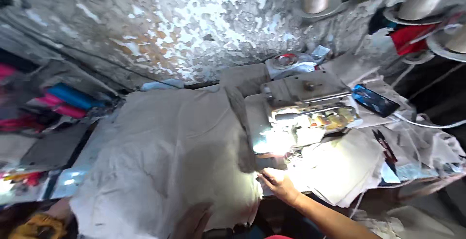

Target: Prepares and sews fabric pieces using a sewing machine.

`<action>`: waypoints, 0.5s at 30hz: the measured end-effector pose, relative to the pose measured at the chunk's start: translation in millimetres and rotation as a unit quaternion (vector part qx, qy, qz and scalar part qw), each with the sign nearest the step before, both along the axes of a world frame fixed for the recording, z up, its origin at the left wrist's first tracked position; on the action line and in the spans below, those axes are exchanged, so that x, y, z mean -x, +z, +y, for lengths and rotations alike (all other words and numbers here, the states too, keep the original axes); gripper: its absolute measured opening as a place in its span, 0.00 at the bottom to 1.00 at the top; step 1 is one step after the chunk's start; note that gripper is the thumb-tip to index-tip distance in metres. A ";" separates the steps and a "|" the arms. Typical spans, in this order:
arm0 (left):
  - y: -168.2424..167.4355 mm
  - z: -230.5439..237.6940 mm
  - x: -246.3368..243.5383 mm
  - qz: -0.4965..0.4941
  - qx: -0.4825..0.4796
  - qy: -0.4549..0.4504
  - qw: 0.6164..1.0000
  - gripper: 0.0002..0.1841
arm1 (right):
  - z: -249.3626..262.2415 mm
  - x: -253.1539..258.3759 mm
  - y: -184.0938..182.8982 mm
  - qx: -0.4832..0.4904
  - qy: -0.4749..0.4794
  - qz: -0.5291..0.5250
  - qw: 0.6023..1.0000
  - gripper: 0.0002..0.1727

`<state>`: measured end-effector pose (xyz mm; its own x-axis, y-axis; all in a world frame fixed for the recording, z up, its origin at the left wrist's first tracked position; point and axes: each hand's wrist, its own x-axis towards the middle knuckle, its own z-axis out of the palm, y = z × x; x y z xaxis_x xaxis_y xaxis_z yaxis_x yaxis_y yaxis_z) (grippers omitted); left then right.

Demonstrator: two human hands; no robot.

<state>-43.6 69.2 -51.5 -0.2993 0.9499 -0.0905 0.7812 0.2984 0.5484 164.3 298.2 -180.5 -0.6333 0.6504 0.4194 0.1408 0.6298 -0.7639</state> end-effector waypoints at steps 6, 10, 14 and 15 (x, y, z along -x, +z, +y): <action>-47.1 150.3 25.2 0.046 -0.058 -0.011 0.997 0.21 | -2.4 -1.5 3.4 -0.004 0.000 -0.017 1.000 0.13; -78.0 205.9 32.1 0.144 -0.039 -0.016 0.989 0.27 | -2.8 -3.6 7.3 0.031 0.015 -0.036 0.999 0.13; -102.5 208.4 36.7 0.150 -0.112 0.039 0.982 0.32 | -1.6 -1.3 4.8 0.011 0.014 -0.013 1.000 0.12; -103.0 207.5 38.0 0.138 -0.127 0.054 0.981 0.32 | -2.0 -1.0 5.6 0.007 0.012 -0.011 1.000 0.12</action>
